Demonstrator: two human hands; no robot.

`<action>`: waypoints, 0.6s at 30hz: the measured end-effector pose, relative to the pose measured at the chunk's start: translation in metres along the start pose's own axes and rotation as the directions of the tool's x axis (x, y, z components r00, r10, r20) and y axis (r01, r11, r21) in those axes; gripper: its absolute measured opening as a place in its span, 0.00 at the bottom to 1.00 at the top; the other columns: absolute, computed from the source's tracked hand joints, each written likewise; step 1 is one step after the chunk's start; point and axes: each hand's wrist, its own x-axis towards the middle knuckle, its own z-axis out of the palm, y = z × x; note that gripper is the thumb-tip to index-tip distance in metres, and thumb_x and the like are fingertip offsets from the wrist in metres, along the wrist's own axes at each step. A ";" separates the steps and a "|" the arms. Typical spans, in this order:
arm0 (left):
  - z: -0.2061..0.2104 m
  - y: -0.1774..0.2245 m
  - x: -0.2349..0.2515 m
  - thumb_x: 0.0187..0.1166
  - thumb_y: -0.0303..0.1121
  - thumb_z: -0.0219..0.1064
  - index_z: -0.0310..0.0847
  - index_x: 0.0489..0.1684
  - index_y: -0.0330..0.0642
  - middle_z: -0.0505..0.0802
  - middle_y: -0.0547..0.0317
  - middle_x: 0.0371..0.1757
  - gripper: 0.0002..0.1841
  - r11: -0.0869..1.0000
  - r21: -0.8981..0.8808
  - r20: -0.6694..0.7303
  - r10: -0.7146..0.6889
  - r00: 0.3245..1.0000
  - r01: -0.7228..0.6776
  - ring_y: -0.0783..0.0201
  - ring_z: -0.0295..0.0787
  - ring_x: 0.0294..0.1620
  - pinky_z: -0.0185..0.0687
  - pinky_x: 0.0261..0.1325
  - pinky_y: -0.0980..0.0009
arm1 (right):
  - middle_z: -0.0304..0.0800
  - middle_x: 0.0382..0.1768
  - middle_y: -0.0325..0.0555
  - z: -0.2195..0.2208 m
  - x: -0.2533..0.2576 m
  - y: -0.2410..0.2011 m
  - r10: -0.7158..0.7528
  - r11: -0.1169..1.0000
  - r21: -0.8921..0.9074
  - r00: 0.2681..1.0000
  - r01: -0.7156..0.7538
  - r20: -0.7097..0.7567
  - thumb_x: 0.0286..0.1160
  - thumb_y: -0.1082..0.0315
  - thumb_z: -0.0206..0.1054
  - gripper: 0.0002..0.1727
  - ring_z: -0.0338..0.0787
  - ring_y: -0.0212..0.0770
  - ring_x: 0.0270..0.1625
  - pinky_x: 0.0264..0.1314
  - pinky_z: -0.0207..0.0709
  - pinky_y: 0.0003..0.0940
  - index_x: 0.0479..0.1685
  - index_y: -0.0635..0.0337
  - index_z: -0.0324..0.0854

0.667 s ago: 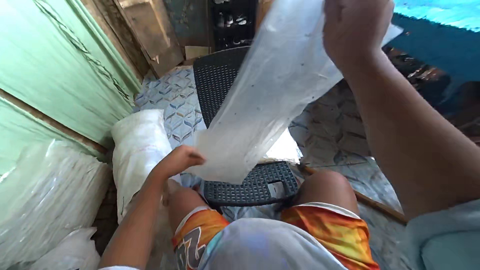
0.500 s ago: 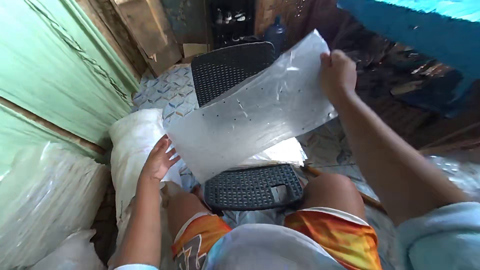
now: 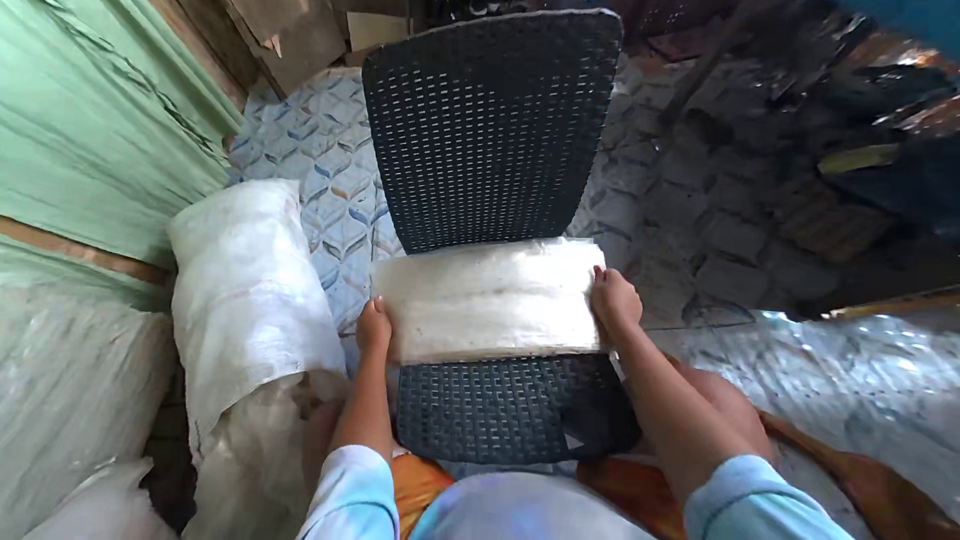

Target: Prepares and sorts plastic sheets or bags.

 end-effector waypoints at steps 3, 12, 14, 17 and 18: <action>0.006 -0.005 0.010 0.96 0.50 0.39 0.79 0.71 0.34 0.87 0.34 0.69 0.30 0.999 -0.043 0.098 -0.004 0.995 0.009 0.41 0.81 0.75 0.71 0.77 0.42 | 0.90 0.60 0.64 0.008 0.004 0.002 0.033 0.999 -0.004 0.999 -0.033 0.017 0.95 0.43 0.38 0.33 0.88 0.65 0.66 0.62 0.78 0.68 0.66 0.59 0.82; -0.100 -0.117 -0.021 0.93 0.54 0.48 0.81 0.63 0.26 0.89 0.29 0.57 0.33 0.965 -0.233 -0.117 -0.147 0.982 0.116 0.37 0.87 0.60 0.78 0.66 0.37 | 0.82 0.61 0.71 -0.086 0.000 0.089 0.043 0.848 0.514 0.949 0.131 -0.313 0.92 0.47 0.50 0.33 0.85 0.58 0.61 0.67 0.76 0.56 0.72 0.73 0.72; -0.085 -0.176 -0.031 0.86 0.56 0.60 0.84 0.61 0.31 0.86 0.26 0.64 0.31 0.973 -0.045 -0.263 -0.231 0.937 0.227 0.30 0.81 0.69 0.73 0.69 0.30 | 0.82 0.54 0.60 -0.099 -0.016 0.117 0.128 0.803 0.584 0.923 0.118 -0.363 0.92 0.46 0.48 0.32 0.85 0.45 0.47 0.54 0.81 0.46 0.72 0.70 0.71; -0.025 -0.255 -0.053 0.66 0.56 0.80 0.69 0.81 0.32 0.62 0.14 0.83 0.47 0.989 -0.080 -0.555 -0.145 0.819 0.121 0.13 0.57 0.81 0.55 0.78 0.23 | 0.77 0.44 0.47 -0.107 -0.046 0.148 0.275 0.724 0.689 0.899 0.040 -0.341 0.94 0.50 0.46 0.28 0.77 0.32 0.30 0.36 0.78 0.34 0.71 0.67 0.70; -0.015 -0.255 -0.067 0.64 0.52 0.82 0.65 0.81 0.24 0.62 0.07 0.80 0.50 0.991 -0.129 -0.671 -0.112 0.733 0.033 0.09 0.56 0.79 0.49 0.82 0.24 | 0.75 0.41 0.44 -0.107 -0.054 0.155 0.310 0.703 0.711 0.892 0.018 -0.329 0.94 0.51 0.46 0.26 0.75 0.30 0.27 0.33 0.76 0.32 0.70 0.66 0.71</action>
